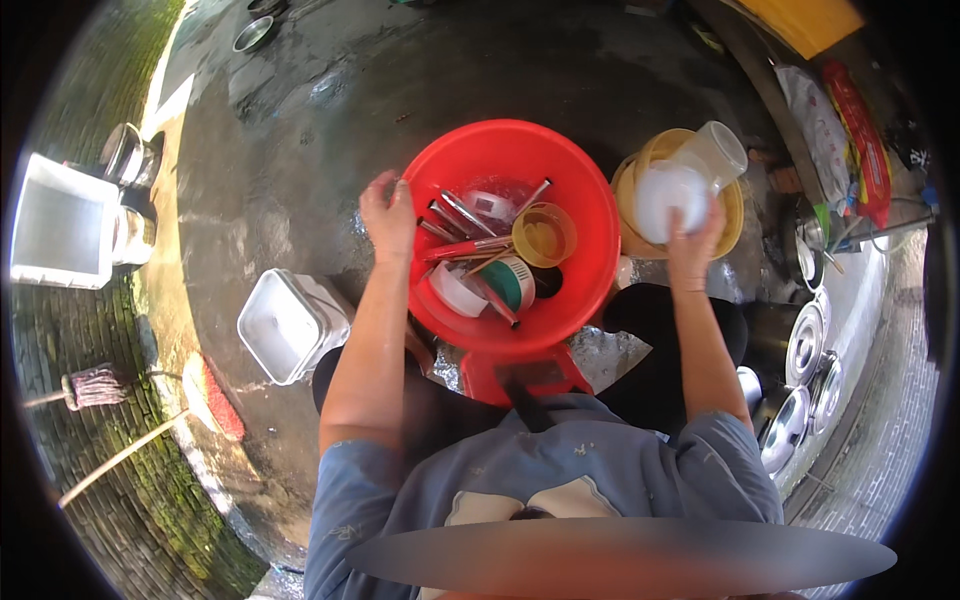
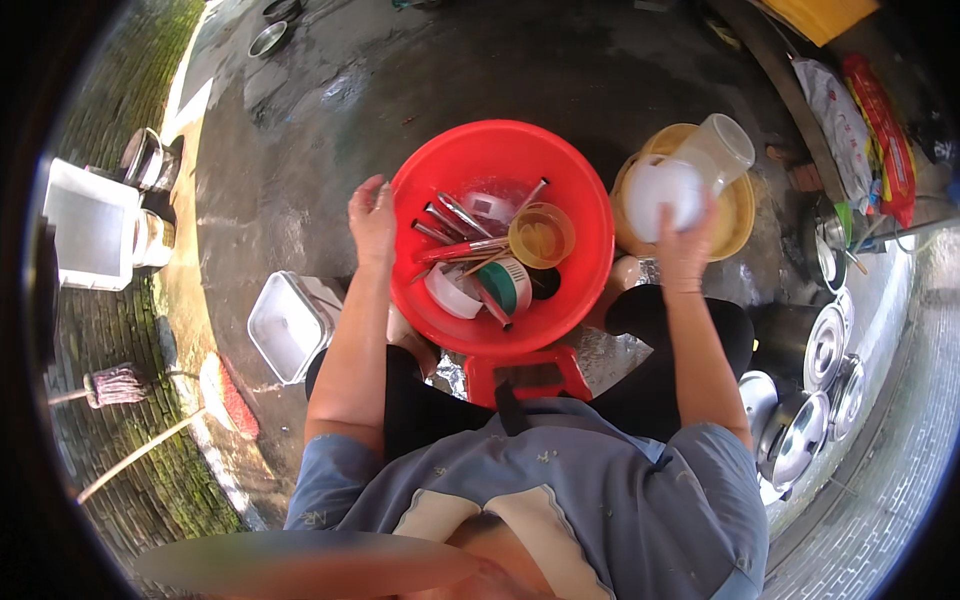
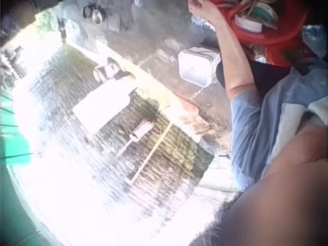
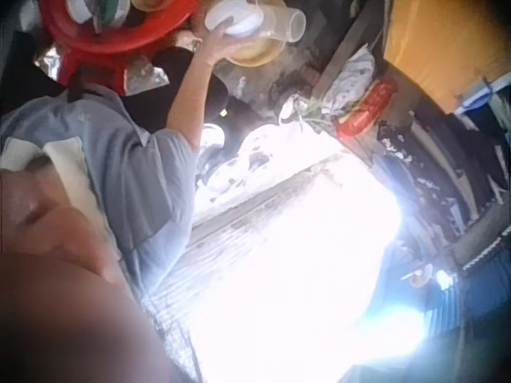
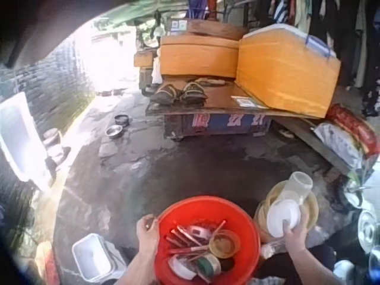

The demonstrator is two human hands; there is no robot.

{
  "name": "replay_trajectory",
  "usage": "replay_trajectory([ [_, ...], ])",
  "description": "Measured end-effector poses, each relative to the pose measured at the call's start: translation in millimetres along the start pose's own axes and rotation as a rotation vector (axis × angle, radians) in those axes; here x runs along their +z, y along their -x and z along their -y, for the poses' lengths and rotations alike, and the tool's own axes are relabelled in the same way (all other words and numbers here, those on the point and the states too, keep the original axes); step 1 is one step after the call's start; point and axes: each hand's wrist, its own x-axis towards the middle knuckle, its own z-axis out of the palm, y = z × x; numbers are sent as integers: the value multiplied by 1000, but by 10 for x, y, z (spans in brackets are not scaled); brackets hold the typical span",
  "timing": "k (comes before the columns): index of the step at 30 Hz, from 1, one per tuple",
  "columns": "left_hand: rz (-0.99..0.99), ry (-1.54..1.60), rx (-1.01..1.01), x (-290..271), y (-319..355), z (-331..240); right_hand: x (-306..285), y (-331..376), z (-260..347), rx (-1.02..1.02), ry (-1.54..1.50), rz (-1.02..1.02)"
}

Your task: The person washes various kitchen items in a red bucket filled with water. They scrub a white container, rinse plastic pitchers, and clean metal utensils including ladles and chopsticks. The person transfers the washed items into a yellow bucket.

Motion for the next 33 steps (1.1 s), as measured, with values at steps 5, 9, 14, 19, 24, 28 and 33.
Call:
replay_trajectory([
  [5,12,-251,-158,-116,7,-69,-797,-301,-552,345,215,-340],
  [9,179,-382,-272,-251,28,200,-694,-315,-1083,352,510,-37],
  [14,290,-549,-300,-248,88,240,-14,-52,-293,-116,-18,196],
  [19,269,-659,-215,-250,146,107,1360,63,646,-304,-32,941],
  [24,254,-642,-240,-232,183,66,2833,466,271,-412,421,1384],
  [28,267,-570,-278,-243,177,-19,3363,1016,-220,-356,681,1333],
  [33,291,-572,-301,-299,177,13,3690,861,-84,102,638,1454],
])
